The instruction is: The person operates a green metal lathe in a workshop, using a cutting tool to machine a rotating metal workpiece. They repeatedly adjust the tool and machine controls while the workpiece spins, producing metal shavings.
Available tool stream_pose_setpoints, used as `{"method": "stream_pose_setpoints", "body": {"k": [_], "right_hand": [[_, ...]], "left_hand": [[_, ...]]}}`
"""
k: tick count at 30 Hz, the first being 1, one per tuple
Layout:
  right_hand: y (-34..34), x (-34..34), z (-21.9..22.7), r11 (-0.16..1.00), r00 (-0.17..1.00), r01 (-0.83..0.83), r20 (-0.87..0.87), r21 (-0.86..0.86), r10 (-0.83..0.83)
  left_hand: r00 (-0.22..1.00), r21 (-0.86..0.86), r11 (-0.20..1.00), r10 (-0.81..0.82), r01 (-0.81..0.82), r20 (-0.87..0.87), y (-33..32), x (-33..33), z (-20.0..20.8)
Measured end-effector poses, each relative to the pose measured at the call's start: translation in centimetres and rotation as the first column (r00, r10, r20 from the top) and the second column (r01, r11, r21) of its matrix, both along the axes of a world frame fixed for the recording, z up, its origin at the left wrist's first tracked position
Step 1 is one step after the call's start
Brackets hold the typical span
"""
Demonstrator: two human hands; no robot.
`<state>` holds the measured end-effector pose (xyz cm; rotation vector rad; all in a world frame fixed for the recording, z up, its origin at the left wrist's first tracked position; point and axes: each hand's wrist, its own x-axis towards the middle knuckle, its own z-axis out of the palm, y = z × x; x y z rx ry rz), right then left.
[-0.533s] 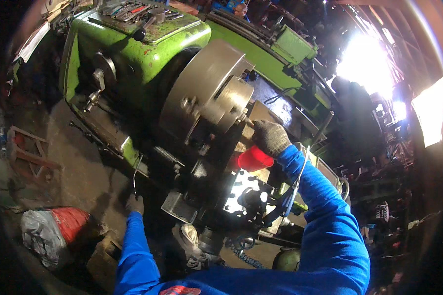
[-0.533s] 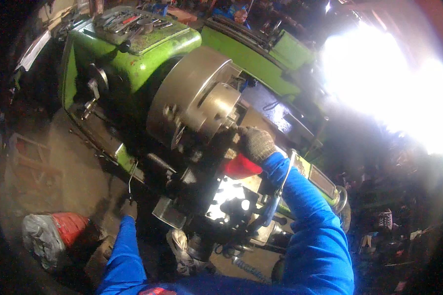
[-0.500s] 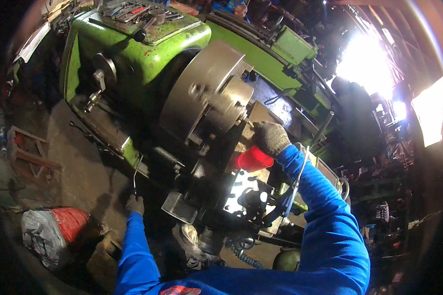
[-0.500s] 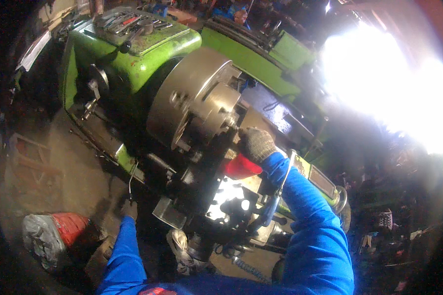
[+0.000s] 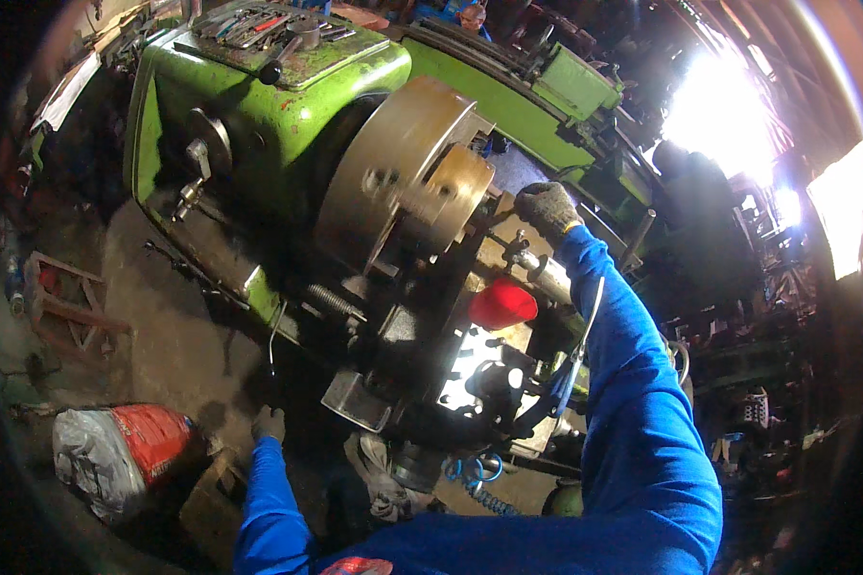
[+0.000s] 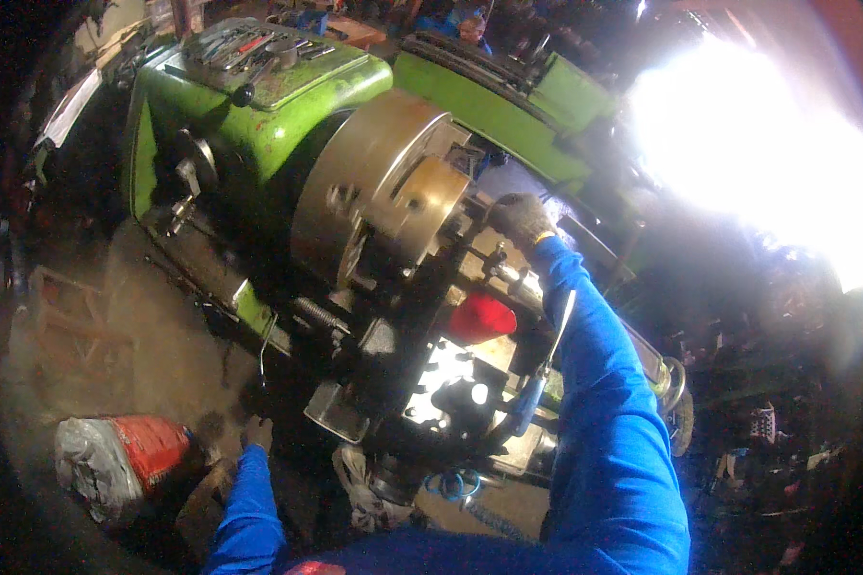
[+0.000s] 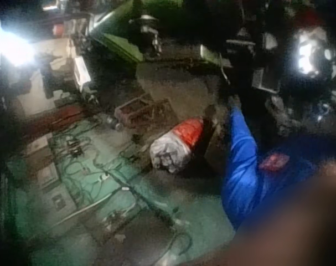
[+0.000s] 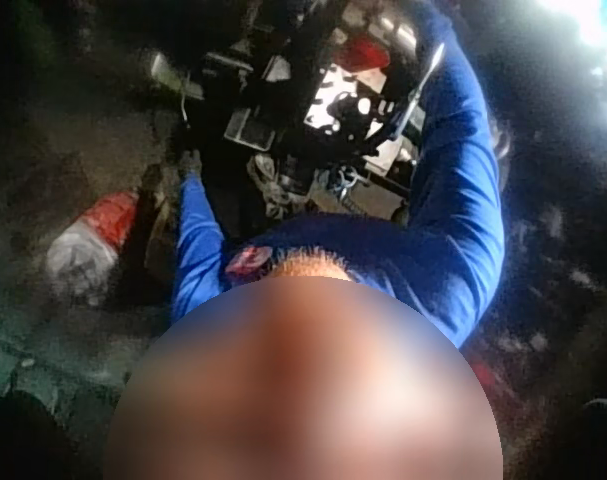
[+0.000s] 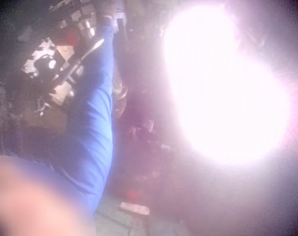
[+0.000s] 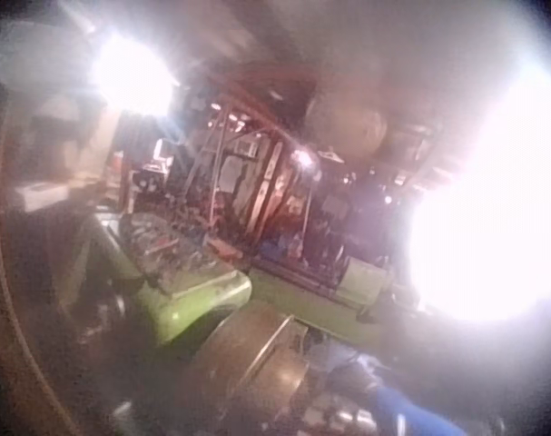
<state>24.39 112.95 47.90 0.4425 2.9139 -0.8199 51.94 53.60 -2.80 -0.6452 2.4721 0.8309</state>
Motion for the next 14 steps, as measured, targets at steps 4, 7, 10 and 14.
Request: {"method": "stream_pose_setpoints", "body": {"k": [4,7,10,14], "right_hand": [[1.8,1.2,-1.5,0.943,0.963,-0.22,-0.098,0.25,0.25],[-1.0,3.5,-0.3,0.985,0.998,0.025,-0.059,-0.17,-0.035],[-1.5,5.0,-1.3,0.947,0.906,-0.237,-0.304,0.216,0.295],[-3.0,5.5,-1.4,0.81,0.945,-0.283,0.002,0.513,0.328]], "left_hand": [[0.985,-0.041,0.998,-0.047,0.055,0.165,1.8,-1.1,3.1],[0.986,-0.024,0.997,-0.067,0.071,0.15,2.2,-1.3,5.4],[0.998,-0.022,0.999,-0.039,0.04,0.05,2.6,-1.7,4.2],[0.995,-0.071,0.994,-0.083,0.086,0.049,2.9,-3.3,4.2]]}}
